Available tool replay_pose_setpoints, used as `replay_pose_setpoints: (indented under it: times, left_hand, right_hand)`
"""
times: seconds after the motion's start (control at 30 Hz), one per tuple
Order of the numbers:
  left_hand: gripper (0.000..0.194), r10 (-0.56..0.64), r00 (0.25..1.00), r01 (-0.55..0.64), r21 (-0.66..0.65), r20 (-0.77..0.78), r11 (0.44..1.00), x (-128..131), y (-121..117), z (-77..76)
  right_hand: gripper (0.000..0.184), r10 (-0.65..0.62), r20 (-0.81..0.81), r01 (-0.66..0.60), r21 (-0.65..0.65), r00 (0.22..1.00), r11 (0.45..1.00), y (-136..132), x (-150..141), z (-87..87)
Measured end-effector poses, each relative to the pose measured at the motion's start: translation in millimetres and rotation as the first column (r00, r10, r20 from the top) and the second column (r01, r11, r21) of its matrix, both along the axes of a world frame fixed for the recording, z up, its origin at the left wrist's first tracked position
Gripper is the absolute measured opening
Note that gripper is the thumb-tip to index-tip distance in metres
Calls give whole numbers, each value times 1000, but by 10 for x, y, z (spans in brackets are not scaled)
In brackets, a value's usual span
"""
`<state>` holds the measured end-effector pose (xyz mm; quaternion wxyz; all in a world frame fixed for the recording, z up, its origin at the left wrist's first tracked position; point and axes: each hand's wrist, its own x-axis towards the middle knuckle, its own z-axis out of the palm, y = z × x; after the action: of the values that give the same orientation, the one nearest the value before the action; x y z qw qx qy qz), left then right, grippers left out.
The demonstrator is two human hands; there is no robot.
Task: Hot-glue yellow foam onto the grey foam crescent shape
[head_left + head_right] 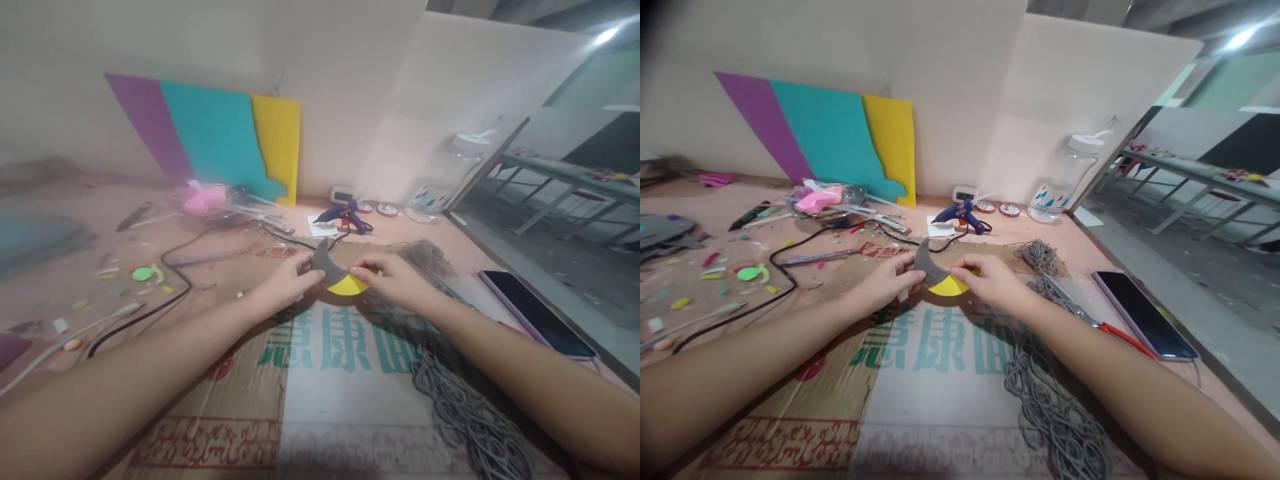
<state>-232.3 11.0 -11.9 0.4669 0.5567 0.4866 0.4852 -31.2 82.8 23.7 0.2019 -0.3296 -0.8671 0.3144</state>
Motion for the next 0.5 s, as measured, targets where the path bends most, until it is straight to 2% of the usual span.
replay_pose_setpoints:
  times: [0.1, 0.17, 0.23, 0.3, 0.4, 0.5]
  left_hand:
    - [56, 120, 986, -140, 173, 120, 975, 5, 2, -16]
    - [65, 153, 988, -147, 317, 8, 937, 3, -11, -27]
    - [62, 190, 959, -79, 447, -209, 891, 3, -37, -32]
    - [55, 260, 887, -18, 535, -381, 845, 6, -69, -29]
    - [50, 341, 816, 15, 607, -467, 795, 12, -100, -17]
    - [44, 374, 789, 7, 617, -487, 787, 14, -100, -11]
  right_hand:
    - [23, -62, -109, 48, -131, 992, 990, 51, 1, -10]
    - [25, -73, -180, 42, -171, 981, 984, 75, 4, -15]
    - [26, -67, -222, 21, -204, 973, 979, 91, 7, -24]
    - [27, -62, -232, 9, -223, 971, 975, 100, 8, -37]
    - [27, -69, -220, 17, -231, 973, 973, 103, 5, -59]
    - [26, -78, -191, 40, -200, 979, 979, 95, -1, -67]
